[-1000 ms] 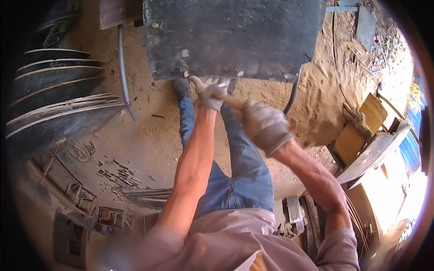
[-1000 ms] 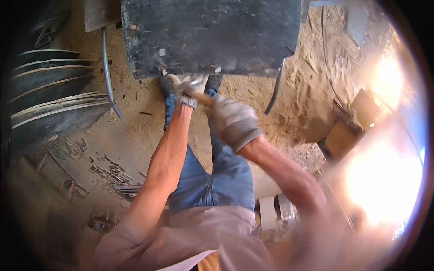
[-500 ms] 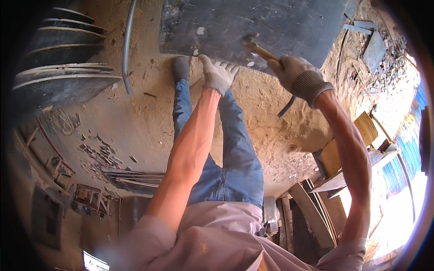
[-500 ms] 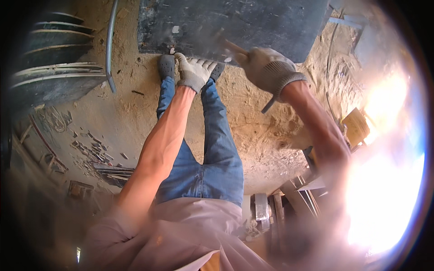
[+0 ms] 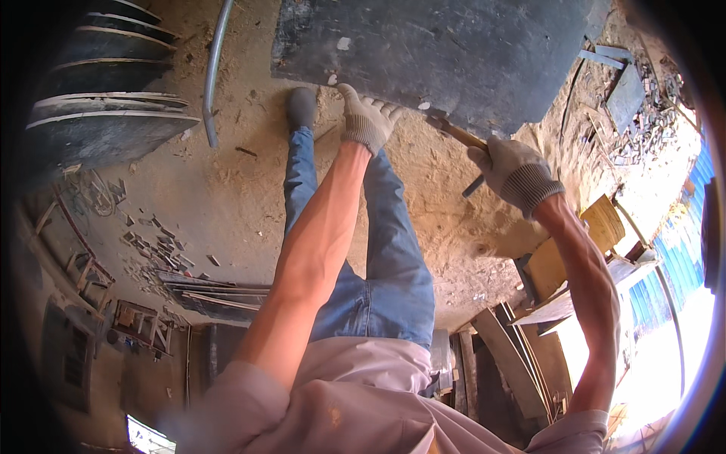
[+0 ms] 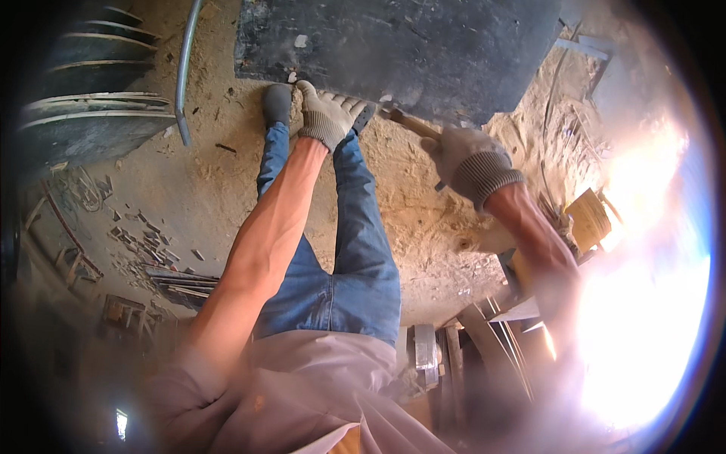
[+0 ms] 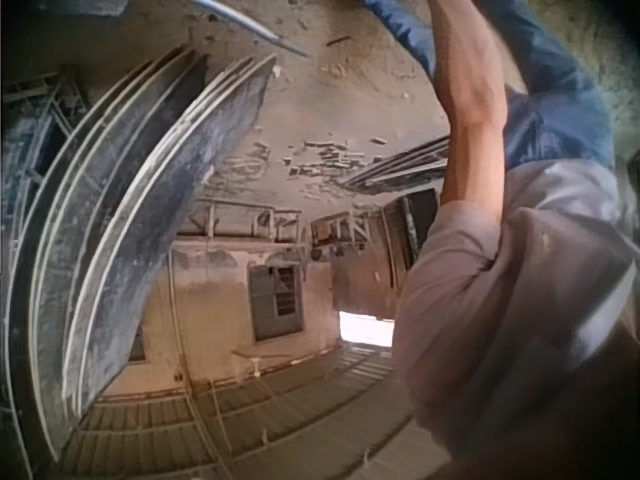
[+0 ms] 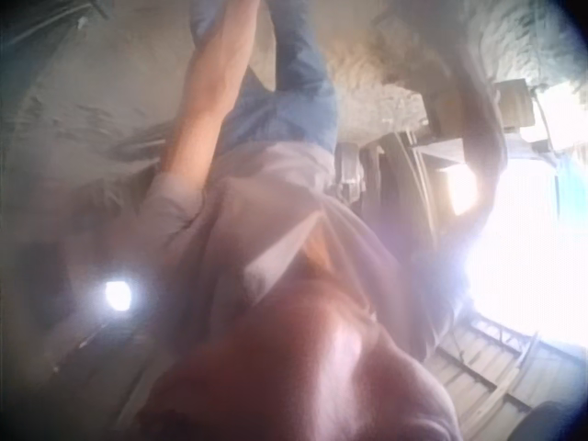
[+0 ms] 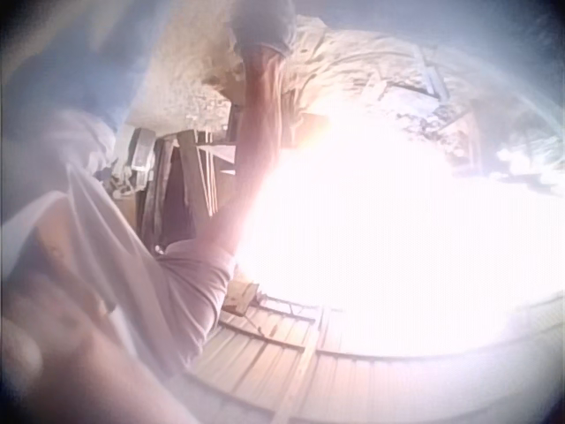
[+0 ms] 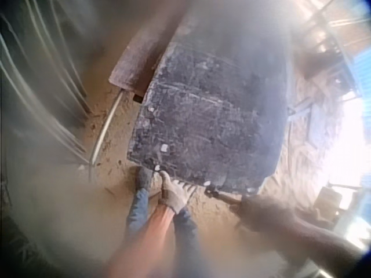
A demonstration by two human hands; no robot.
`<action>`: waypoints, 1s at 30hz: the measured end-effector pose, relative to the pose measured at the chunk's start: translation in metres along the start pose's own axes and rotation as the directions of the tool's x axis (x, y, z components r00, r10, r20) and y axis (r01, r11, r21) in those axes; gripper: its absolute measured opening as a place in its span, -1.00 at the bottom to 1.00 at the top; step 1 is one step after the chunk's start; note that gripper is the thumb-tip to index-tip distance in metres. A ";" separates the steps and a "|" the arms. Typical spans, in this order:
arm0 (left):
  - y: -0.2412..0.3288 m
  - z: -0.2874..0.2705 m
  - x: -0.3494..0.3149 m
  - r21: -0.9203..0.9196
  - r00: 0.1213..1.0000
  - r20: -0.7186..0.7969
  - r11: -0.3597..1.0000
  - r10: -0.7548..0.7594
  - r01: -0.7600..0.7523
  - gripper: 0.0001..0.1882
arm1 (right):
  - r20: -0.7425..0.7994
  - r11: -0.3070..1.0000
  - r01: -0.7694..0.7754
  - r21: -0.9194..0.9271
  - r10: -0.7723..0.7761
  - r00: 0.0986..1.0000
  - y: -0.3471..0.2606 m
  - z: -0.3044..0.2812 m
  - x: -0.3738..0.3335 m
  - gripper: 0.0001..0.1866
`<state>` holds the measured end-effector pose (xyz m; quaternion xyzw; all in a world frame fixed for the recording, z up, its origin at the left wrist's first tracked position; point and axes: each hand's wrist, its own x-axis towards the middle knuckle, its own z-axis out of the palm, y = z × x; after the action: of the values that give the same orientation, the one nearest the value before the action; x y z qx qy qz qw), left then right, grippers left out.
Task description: The person uses a hammer to strike and flatten a large, dark metal sheet resting on a workbench. They repeatedly hit the sheet's surface and edges, repositioning the sheet between strikes to work on different areas.
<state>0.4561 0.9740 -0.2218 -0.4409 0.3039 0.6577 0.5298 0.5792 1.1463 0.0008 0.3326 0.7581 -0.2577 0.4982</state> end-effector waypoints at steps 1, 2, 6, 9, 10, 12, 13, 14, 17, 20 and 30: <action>0.001 0.001 0.000 0.020 1.000 0.011 1.000 -0.010 0.009 0.27 | -0.062 0.992 0.041 0.122 -0.034 0.998 -0.009 -0.007 -0.002 -0.46; 0.001 0.001 -0.002 0.041 0.999 0.020 0.999 -0.026 0.025 0.27 | -0.122 0.967 0.083 0.243 -0.055 0.991 -0.019 -0.011 -0.005 -0.45; 0.002 0.007 -0.006 0.058 1.000 -0.022 0.998 -0.022 0.023 0.27 | -0.275 0.787 0.070 0.612 0.129 0.953 -0.030 -0.020 0.013 -0.39; -0.002 0.011 -0.008 0.097 0.998 0.048 0.994 -0.051 0.046 0.28 | 0.065 0.714 -0.188 0.674 0.196 0.978 0.003 -0.012 0.042 -0.39; 0.001 0.005 -0.006 0.096 0.995 0.089 0.994 -0.054 0.045 0.28 | 0.222 0.741 -0.273 0.613 0.170 0.960 0.015 -0.009 0.054 -0.39; 0.001 0.002 -0.003 0.068 0.999 0.015 0.997 -0.045 0.044 0.29 | 0.123 0.610 -0.181 0.771 0.136 0.983 0.028 -0.008 0.039 -0.39; 0.000 0.004 0.001 0.053 0.999 -0.021 0.998 -0.035 0.036 0.30 | 0.068 0.536 -0.122 0.835 0.120 0.990 0.031 -0.007 0.031 -0.39; 0.001 0.006 -0.004 0.049 0.998 -0.043 0.998 -0.046 0.048 0.31 | 0.003 0.517 -0.105 0.850 0.193 0.981 0.021 -0.013 0.015 -0.42; 0.000 0.002 -0.006 0.018 1.000 0.002 1.000 -0.013 0.013 0.31 | -0.183 0.426 0.046 0.904 0.287 0.940 0.008 0.024 0.004 -0.42; -0.003 0.012 -0.011 0.030 0.999 -0.017 0.998 -0.047 0.047 0.30 | -0.414 0.393 0.262 0.881 0.374 0.830 -0.011 0.124 0.023 -0.53; -0.009 0.019 -0.018 0.076 0.998 -0.064 0.997 0.006 -0.001 0.22 | -0.614 0.601 0.296 0.742 0.434 0.659 -0.048 0.193 0.029 -0.56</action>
<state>0.4604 0.9849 -0.1967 -0.4407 0.3462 0.6321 0.5351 0.6471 0.9828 -0.0951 0.6247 0.6783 -0.3834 -0.0519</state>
